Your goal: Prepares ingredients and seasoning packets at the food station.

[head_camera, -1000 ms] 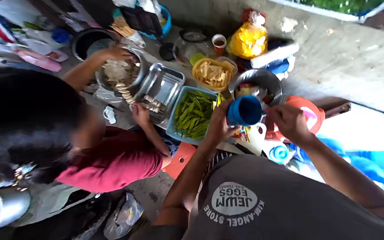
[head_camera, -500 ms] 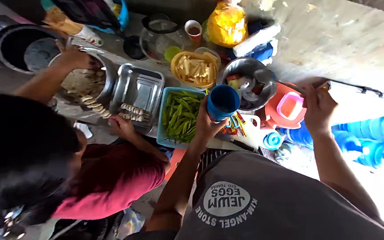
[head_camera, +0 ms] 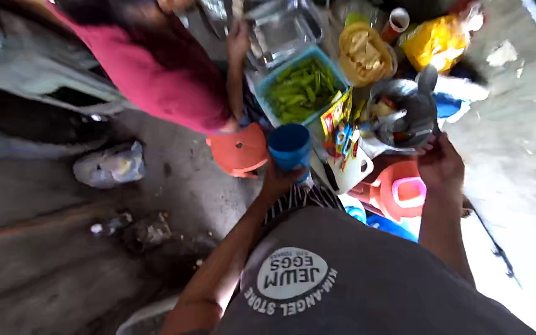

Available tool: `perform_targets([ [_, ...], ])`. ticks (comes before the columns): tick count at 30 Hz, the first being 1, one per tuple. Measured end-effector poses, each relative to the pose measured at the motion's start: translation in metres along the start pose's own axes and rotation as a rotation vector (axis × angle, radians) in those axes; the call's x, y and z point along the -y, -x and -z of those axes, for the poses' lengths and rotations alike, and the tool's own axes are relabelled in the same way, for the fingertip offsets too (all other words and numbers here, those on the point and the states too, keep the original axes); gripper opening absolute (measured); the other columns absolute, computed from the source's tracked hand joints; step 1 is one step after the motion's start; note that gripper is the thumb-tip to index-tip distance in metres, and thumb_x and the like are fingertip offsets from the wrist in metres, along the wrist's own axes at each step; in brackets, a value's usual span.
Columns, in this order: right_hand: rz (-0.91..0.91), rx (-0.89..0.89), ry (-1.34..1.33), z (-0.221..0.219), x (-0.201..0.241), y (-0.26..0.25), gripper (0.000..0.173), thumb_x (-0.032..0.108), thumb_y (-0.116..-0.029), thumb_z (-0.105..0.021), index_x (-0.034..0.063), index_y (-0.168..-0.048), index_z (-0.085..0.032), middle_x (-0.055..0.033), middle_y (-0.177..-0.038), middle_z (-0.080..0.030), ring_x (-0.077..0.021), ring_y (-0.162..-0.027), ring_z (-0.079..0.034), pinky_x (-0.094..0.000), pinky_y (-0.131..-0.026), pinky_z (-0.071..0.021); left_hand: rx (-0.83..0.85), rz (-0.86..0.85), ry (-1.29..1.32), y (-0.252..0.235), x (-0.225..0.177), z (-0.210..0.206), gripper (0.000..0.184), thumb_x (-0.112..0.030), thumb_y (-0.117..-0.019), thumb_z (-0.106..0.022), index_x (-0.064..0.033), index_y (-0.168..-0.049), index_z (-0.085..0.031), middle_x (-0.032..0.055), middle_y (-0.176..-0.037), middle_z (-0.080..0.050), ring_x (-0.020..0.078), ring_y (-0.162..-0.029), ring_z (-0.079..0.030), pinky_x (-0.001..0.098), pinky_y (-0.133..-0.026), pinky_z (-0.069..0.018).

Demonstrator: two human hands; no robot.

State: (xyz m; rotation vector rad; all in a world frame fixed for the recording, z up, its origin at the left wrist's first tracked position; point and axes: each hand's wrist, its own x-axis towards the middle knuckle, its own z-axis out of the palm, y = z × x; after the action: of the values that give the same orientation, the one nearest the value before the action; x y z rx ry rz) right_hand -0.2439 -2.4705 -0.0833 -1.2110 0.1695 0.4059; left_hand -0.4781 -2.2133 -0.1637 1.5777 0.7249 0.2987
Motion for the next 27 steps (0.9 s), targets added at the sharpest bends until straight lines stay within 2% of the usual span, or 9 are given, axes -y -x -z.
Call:
perform_targets([
  [2, -0.089, 0.12, -0.027, 0.002, -0.01, 0.006, 0.032, 0.02, -0.112, -0.033, 0.0179, -0.107, -0.065, 0.0098, -0.087, -0.068, 0.0001, -0.074, -0.064, -0.0162, -0.071, -0.0551, -0.099, 0.061, 0.019, 0.021, 0.02, -0.002, 0.099, -0.012, -0.0775, -0.086, 0.0105, -0.152, -0.024, 0.0231, -0.136, -0.057, 0.0184, -0.125, -0.06, 0.0334, -0.108, -0.0487],
  [6, -0.177, 0.295, 0.002, 0.018, -0.026, 0.033, 0.029, 0.017, -0.1107, -0.034, 0.0188, -0.115, -0.063, 0.0086, -0.095, -0.069, -0.0013, -0.078, -0.065, -0.0177, -0.073, -0.0556, -0.137, 0.023, -0.27, 0.026, 0.06, -0.011, 0.106, -0.034, -0.0672, -0.093, 0.0078, -0.149, -0.04, 0.036, -0.15, -0.04, 0.0515, -0.142, -0.035, 0.0649, -0.119, -0.0253],
  [8, -0.205, 0.354, 0.055, 0.032, -0.029, 0.04, 0.029, 0.017, -0.1088, -0.036, 0.0209, -0.11, -0.065, 0.0081, -0.094, -0.069, -0.0021, -0.078, -0.065, -0.0187, -0.072, -0.0563, -0.138, -0.005, -0.383, 0.013, 0.063, -0.022, 0.104, -0.039, -0.0664, -0.094, 0.004, -0.148, -0.046, 0.0373, -0.148, -0.042, 0.0567, -0.138, -0.037, 0.0702, -0.115, -0.0277],
  [12, -0.18, 0.297, 0.14, 0.065, -0.025, 0.048, 0.027, 0.007, -0.1044, -0.036, 0.0149, -0.106, -0.062, 0.003, -0.094, -0.071, -0.0062, -0.076, -0.067, -0.0221, -0.07, -0.0591, -0.101, 0.011, -0.369, -0.025, 0.055, -0.045, 0.1, -0.029, -0.0712, -0.094, 0.0052, -0.15, -0.042, 0.031, -0.146, -0.049, 0.0454, -0.139, -0.045, 0.0585, -0.119, -0.0322],
  [15, -0.13, 0.228, 0.173, 0.089, -0.016, 0.06, 0.027, 0.005, -0.1043, -0.038, 0.0174, -0.107, -0.062, 0.007, -0.09, -0.072, -0.0033, -0.075, -0.068, -0.0202, -0.07, -0.0599, -0.153, -0.093, -0.28, -0.055, 0.065, -0.065, 0.101, -0.026, -0.0692, -0.095, 0.0058, -0.149, -0.042, 0.0275, -0.144, -0.053, 0.0378, -0.136, -0.052, 0.051, -0.116, -0.0414],
  [18, -0.14, 0.188, 0.174, 0.112, -0.019, 0.069, 0.031, 0.006, -0.1061, -0.036, 0.0224, -0.107, -0.062, 0.0126, -0.087, -0.073, -0.0004, -0.074, -0.068, -0.0188, -0.069, -0.0588, -0.168, -0.067, -0.195, -0.079, 0.067, -0.081, 0.107, -0.025, -0.0691, -0.096, 0.0038, -0.153, -0.035, 0.0257, -0.148, -0.051, 0.0339, -0.138, -0.051, 0.0481, -0.117, -0.0426],
  [20, -0.192, 0.164, 0.179, 0.12, -0.027, 0.071, 0.028, 0.006, -0.1071, -0.033, 0.0191, -0.107, -0.058, 0.0117, -0.084, -0.072, -0.0013, -0.072, -0.069, -0.0201, -0.068, -0.0596, -0.147, -0.024, -0.16, -0.087, 0.066, -0.088, 0.108, -0.025, -0.0706, -0.094, 0.0064, -0.153, -0.033, 0.0269, -0.149, -0.049, 0.033, -0.14, -0.049, 0.0447, -0.119, -0.039],
  [24, -0.368, 0.327, 0.111, 0.104, -0.054, 0.059, 0.021, 0.001, -0.1043, -0.036, -0.0039, -0.122, -0.045, -0.0122, -0.107, -0.067, -0.0172, -0.098, -0.068, -0.0375, -0.094, -0.0565, -0.088, 0.027, -0.085, -0.088, 0.065, -0.087, 0.114, -0.02, -0.0709, -0.094, 0.0076, -0.157, -0.024, 0.0326, -0.159, -0.031, 0.0382, -0.149, -0.035, 0.0433, -0.123, -0.0311],
  [27, -0.368, 0.384, 0.064, 0.089, -0.07, 0.054, 0.017, -0.001, -0.1028, -0.036, -0.0039, -0.116, -0.046, -0.0123, -0.102, -0.067, -0.0194, -0.094, -0.068, -0.0405, -0.093, -0.0575, -0.033, 0.126, -0.136, -0.085, 0.063, -0.073, 0.125, -0.019, -0.0699, -0.095, 0.0019, -0.162, -0.013, 0.0349, -0.163, -0.019, 0.0449, -0.151, -0.026, 0.0487, -0.123, -0.0304],
])
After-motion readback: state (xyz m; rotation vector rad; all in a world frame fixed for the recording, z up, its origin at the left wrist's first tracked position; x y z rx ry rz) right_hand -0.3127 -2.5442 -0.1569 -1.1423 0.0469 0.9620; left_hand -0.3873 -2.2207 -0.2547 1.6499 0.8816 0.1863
